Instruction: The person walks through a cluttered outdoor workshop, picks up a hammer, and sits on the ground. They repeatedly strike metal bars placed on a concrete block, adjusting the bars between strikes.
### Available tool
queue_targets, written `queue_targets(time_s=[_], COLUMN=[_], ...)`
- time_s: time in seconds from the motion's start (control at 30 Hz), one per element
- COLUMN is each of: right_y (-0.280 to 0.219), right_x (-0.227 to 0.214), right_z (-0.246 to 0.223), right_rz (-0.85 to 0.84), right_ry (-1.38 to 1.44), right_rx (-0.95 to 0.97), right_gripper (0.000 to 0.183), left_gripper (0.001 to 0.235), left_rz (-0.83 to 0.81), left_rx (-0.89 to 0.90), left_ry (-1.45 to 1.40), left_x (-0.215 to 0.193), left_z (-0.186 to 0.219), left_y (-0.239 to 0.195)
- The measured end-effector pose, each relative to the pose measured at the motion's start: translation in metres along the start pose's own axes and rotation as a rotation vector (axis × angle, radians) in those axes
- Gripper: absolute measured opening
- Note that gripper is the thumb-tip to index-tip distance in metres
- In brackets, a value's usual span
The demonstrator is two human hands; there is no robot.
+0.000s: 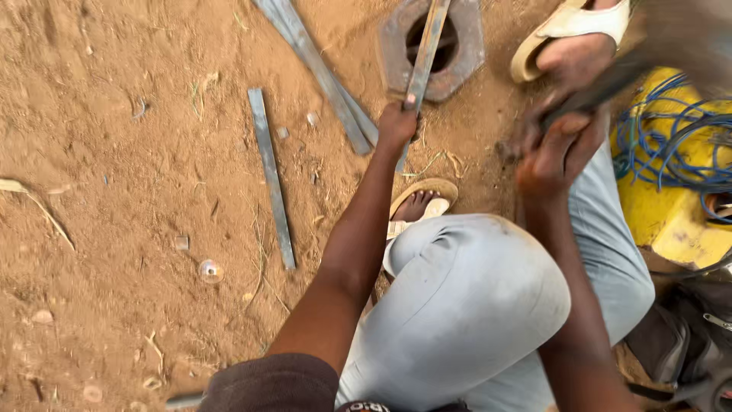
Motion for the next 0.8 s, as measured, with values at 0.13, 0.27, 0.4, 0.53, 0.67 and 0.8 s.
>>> queue_targets(time_s=[0.13,0.27,0.4,0.53,0.67,0.8], right_y=[0.014,0.028,0.02,0.036,0.028,0.003], right_x=[0.001,0.026,0.05,0.064,0.081,0.056], right_z=[0.07,0.138,0.096,0.05,0.078,0.134], right_rz=[0.013,-0.351,-0.324,-0.164,-0.215,-0.35], right_ry=[-0.905,-1.158,-0.617,-0.529,-1.09,-0.84], right_rx=[-0.202,0.304,0.491,0.013,-0.236,0.446], right_gripper=[0.04,0.046,0.056,0.062,0.057,0.052], left_gripper=[0.035,0.036,0.022,0.026,0.031,0.037], left_rz=[-0.032,-0.015,0.01,0.046,0.063,0.073], left_rx=[-0.079,-0.126,-0.021,-0.063,-0.065,-0.035], left_ry=[0.015,-0.076,-0.04,-0.075,-0.002,0.101], left_x=[-0.001,-0.009,-0.023,-0.021,-0.022,-0.031], left_z=[-0.013,0.013,0.025,0.035,0.04,0.031], left_y=[-0.013,-0.022,-0.042,-0.043,-0.035,-0.03])
Point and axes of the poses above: each hand's wrist, its own y-axis towards the middle knuckle, its own x-axis out of the palm, z = x × y, the point moved 9 cm from there along y, towards the middle knuckle, and after that the axes turned 5 degrees about -x, right-handed, at the moved point
